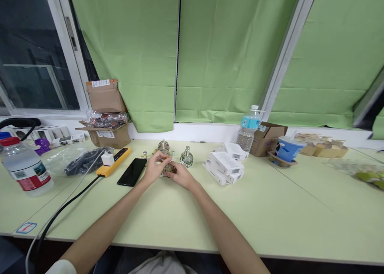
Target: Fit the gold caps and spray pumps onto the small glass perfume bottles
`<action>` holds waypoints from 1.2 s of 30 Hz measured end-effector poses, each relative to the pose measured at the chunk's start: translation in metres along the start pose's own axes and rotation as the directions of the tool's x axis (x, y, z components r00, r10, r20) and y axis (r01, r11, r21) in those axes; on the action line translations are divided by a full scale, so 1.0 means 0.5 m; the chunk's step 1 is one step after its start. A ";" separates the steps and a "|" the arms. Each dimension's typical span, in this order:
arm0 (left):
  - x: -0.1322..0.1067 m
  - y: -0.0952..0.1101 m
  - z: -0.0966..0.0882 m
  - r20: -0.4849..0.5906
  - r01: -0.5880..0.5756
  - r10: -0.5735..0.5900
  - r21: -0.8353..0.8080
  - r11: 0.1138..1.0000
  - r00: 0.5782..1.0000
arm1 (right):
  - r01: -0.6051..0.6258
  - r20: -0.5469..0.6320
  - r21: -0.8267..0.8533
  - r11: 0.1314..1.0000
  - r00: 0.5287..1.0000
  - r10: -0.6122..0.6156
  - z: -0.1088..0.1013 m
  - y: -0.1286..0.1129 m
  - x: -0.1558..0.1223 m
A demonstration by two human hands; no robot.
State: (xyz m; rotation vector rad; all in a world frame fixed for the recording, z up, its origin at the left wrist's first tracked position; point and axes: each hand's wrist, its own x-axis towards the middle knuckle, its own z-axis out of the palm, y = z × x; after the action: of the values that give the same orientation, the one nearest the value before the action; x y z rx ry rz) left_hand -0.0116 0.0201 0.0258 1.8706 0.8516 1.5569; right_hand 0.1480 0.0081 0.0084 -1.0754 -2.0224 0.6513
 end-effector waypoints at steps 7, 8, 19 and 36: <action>0.002 -0.010 -0.008 0.046 -0.050 0.046 0.091 0.995 0.998 | -0.002 -0.017 -0.003 1.000 1.000 0.001 0.003 0.008 0.002; 0.002 -0.012 -0.008 0.057 -0.061 0.056 0.095 0.994 0.997 | -0.004 -0.019 -0.002 1.000 1.000 0.004 0.003 0.008 0.002; -0.007 -0.003 -0.013 0.110 -0.211 0.192 0.208 0.955 0.975 | -0.032 0.034 -0.021 0.999 0.999 0.033 -0.021 -0.002 0.002; -0.009 -0.032 -0.033 0.122 -0.240 0.206 0.484 0.842 0.971 | -0.302 -0.123 -0.455 0.838 0.953 0.277 -0.117 0.039 -0.007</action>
State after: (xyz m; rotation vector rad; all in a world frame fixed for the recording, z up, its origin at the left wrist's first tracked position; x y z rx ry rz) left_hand -0.0305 0.0272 0.0139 2.4509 1.1181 1.4932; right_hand 0.2052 0.0207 0.0278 -1.6923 -2.0396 0.2693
